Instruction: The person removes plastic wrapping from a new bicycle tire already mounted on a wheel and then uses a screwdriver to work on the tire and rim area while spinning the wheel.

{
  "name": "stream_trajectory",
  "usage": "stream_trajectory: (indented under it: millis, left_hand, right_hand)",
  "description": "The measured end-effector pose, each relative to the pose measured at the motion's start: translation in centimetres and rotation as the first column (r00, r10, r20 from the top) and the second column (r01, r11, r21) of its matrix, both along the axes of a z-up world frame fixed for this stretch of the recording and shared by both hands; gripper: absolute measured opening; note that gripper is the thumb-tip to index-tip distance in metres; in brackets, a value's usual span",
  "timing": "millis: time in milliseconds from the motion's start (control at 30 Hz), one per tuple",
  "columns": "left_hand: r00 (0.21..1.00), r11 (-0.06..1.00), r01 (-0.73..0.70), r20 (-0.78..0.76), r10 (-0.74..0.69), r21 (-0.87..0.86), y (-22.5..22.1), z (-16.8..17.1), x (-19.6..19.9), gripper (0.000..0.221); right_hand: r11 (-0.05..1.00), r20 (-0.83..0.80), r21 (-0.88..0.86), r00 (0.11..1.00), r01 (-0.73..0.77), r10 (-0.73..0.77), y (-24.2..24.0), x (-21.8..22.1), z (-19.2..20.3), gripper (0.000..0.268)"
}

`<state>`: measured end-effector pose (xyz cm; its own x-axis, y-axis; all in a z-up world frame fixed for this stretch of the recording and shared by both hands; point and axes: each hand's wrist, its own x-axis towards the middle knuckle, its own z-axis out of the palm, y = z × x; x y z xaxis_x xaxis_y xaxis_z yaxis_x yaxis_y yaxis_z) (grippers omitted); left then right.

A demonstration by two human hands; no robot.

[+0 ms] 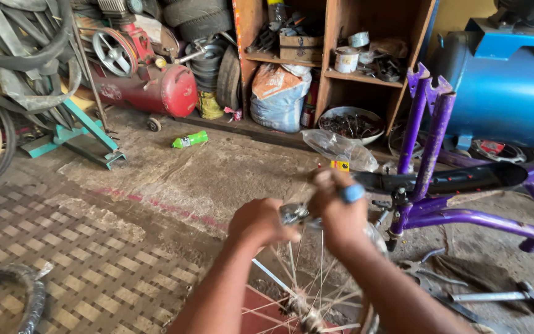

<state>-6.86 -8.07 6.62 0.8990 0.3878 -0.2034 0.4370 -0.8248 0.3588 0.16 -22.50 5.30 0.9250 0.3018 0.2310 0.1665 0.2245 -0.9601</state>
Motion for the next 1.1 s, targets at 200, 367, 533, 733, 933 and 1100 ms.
stream_trajectory:
  millis: [200,367,533,733,933,1100]
  left_hand:
    - [0.997,0.998,0.025,0.067,-0.028,0.049,-0.6,-1.3,1.5,0.055]
    - [0.969,0.996,-0.045,0.238,0.063,-0.082,4.2,-3.7,-0.8,0.064]
    - [0.989,0.996,-0.092,0.119,0.092,-0.005,6.5,-5.0,-0.7,0.088]
    - [0.991,0.991,-0.06,0.122,0.045,0.117,4.1,-4.3,0.8,0.074]
    - [0.989,0.993,-0.037,0.146,0.02,0.115,1.5,-2.3,0.1,0.056]
    - [0.953,0.999,-0.034,0.301,0.042,-0.031,2.9,-2.2,-3.7,0.072]
  right_hand:
    - [0.965,0.788,-0.104,0.612,0.242,-0.069,0.0,-2.5,1.8,0.019]
    - [0.856,0.728,-0.467,0.451,-0.223,0.515,-0.6,-13.7,3.2,0.012]
    - [0.847,0.984,-0.167,0.135,0.504,0.114,-3.8,-5.2,6.9,0.026]
    - [0.747,0.083,-0.657,0.994,0.104,-0.066,-6.4,1.6,5.0,0.059]
    - [0.977,-0.279,0.138,0.94,-0.165,0.198,-9.9,3.0,6.2,0.055]
    - [0.791,0.062,0.236,0.821,-0.564,0.567,-11.8,2.4,6.8,0.033]
